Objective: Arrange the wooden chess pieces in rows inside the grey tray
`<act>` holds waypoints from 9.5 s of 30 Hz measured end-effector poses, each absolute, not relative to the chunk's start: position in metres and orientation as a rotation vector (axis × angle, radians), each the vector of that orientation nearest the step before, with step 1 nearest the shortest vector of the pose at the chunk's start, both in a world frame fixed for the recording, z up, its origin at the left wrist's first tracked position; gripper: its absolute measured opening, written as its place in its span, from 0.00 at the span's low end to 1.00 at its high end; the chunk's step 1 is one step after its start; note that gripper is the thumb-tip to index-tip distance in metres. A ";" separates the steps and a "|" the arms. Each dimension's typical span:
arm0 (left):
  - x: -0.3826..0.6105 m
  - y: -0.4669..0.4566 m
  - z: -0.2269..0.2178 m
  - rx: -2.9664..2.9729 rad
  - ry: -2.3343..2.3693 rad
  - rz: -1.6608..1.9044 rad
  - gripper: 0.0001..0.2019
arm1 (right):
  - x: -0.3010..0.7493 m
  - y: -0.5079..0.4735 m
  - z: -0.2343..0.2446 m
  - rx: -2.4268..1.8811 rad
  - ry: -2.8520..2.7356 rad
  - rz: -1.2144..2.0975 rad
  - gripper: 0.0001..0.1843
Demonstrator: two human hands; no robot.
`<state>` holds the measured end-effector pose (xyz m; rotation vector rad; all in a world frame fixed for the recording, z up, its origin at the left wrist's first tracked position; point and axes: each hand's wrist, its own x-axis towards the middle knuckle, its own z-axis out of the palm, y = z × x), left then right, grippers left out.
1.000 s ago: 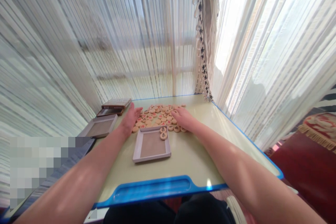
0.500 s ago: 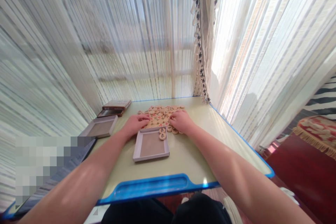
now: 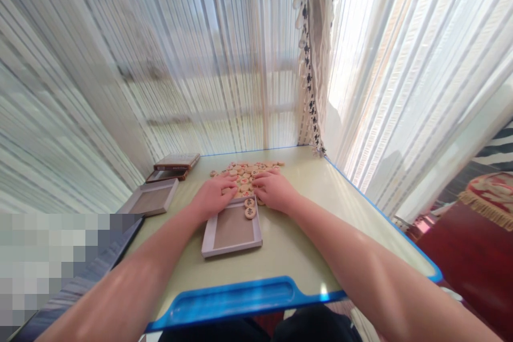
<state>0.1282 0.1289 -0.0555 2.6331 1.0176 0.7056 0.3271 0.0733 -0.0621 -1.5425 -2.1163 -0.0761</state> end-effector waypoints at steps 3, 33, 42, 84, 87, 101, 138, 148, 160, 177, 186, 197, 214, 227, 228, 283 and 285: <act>0.130 0.123 -0.052 2.742 0.934 0.597 0.17 | 0.326 0.073 -0.062 -1.555 -2.128 -0.048 0.15; 0.124 0.128 -0.049 2.759 1.082 0.557 0.13 | 0.322 0.071 -0.056 -1.672 -2.045 -0.121 0.12; 0.136 0.121 -0.058 2.664 1.029 0.476 0.19 | 0.337 0.076 -0.056 -1.812 -1.987 -0.128 0.16; 0.136 0.111 -0.051 2.662 1.157 0.445 0.32 | 0.343 0.067 -0.041 -2.003 -1.935 0.165 0.08; 0.136 0.111 -0.050 2.704 1.162 0.413 0.32 | 0.342 0.066 -0.040 -2.009 -1.960 0.171 0.09; 0.136 0.109 -0.049 2.684 1.197 0.489 0.27 | 0.339 0.065 -0.039 -2.000 -1.978 0.118 0.10; 0.136 0.123 -0.051 2.754 1.117 0.380 0.20 | 0.339 0.058 -0.036 -1.881 -2.108 0.238 0.13; 0.134 0.122 -0.045 2.680 1.058 0.597 0.20 | 0.335 0.056 -0.030 -1.815 -2.074 0.176 0.15; 0.124 0.132 -0.045 2.693 1.323 0.496 0.14 | 0.354 0.070 -0.047 -1.979 -2.093 -0.078 0.16; 0.089 0.147 -0.032 2.730 1.419 0.591 0.16 | 0.350 0.069 -0.046 -1.962 -2.037 -0.008 0.13; 0.083 0.150 -0.036 2.632 1.629 0.216 0.13 | 0.350 0.069 -0.046 -2.022 -1.980 -0.006 0.12; 0.082 0.142 -0.027 2.558 1.564 0.078 0.14 | 0.343 0.065 -0.043 -1.771 -2.019 -0.068 0.13; 0.086 0.137 -0.025 2.458 1.553 0.224 0.12 | 0.333 0.063 -0.049 -1.401 -2.102 -0.101 0.12; 0.078 0.114 0.000 2.502 1.503 0.050 0.12 | 0.325 0.060 -0.049 -1.323 -2.176 -0.097 0.11; 0.079 0.112 0.000 2.501 1.506 0.025 0.12 | 0.324 0.060 -0.049 -1.323 -2.183 -0.091 0.12; 0.078 0.109 -0.005 2.528 1.425 -0.188 0.12 | 0.335 0.063 -0.041 -1.940 -2.006 -0.087 0.14; 0.079 0.112 -0.008 2.566 1.416 -0.154 0.11 | 0.342 0.063 -0.036 -2.096 -1.957 -0.006 0.12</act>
